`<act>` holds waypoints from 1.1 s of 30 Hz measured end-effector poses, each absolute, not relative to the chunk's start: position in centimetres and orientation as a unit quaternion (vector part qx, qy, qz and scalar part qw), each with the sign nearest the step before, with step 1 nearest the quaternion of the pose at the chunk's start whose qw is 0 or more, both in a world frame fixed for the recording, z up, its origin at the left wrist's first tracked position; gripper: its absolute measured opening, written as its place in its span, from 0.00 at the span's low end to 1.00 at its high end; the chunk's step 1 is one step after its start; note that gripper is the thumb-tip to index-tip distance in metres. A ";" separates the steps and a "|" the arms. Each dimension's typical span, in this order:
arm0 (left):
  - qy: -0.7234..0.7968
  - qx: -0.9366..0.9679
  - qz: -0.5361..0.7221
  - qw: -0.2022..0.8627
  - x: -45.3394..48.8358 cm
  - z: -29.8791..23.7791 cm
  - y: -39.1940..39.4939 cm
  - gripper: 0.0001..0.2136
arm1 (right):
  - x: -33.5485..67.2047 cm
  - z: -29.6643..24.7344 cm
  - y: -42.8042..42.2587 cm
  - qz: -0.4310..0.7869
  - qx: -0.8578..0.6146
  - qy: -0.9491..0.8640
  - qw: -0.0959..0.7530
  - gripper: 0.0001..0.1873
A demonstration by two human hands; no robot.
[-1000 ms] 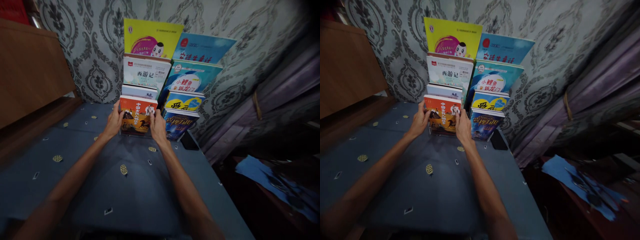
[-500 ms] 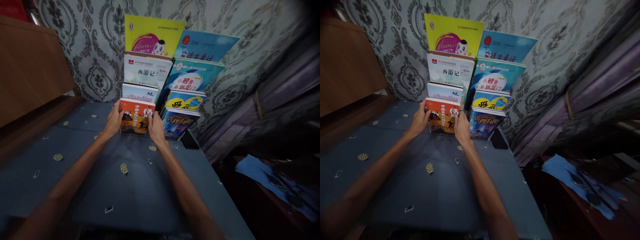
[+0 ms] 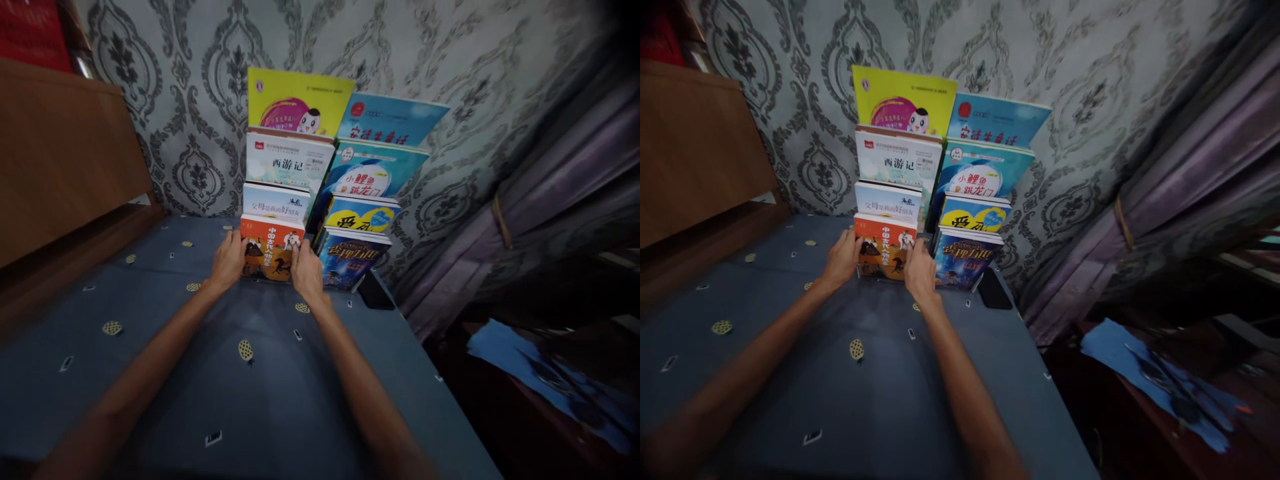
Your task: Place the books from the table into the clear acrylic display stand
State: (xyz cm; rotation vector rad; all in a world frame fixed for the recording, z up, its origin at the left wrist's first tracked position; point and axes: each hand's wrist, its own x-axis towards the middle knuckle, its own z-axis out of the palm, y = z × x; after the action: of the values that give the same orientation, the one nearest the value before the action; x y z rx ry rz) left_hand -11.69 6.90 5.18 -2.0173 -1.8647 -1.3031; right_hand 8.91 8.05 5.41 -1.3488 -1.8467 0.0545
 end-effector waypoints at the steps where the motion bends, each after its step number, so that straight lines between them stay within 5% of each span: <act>1: -0.615 -0.664 -0.423 0.050 -11.7 5.2 6.8 0.14 | 9.0 5.4 8.1 0.020 -0.535 -0.735 0.416 0.16; 10: -0.570 -0.670 -0.461 0.117 -11.2 7.3 5.2 0.29 | 7.9 6.9 6.6 -0.007 -0.474 -0.708 0.523 0.26; 19: -0.577 -0.688 -0.419 0.132 -11.5 7.7 5.4 0.24 | 6.9 7.3 6.5 -0.036 -0.453 -0.724 0.518 0.27; 33: -0.515 -0.657 -0.548 0.057 -11.8 6.7 6.6 0.23 | 6.7 7.2 7.6 0.009 -0.436 -0.680 0.589 0.26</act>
State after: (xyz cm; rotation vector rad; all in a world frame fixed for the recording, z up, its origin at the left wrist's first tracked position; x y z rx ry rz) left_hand -11.80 6.61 6.68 -1.9912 -1.5609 -1.6628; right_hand 6.66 7.60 7.17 -1.0155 -1.5832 0.0212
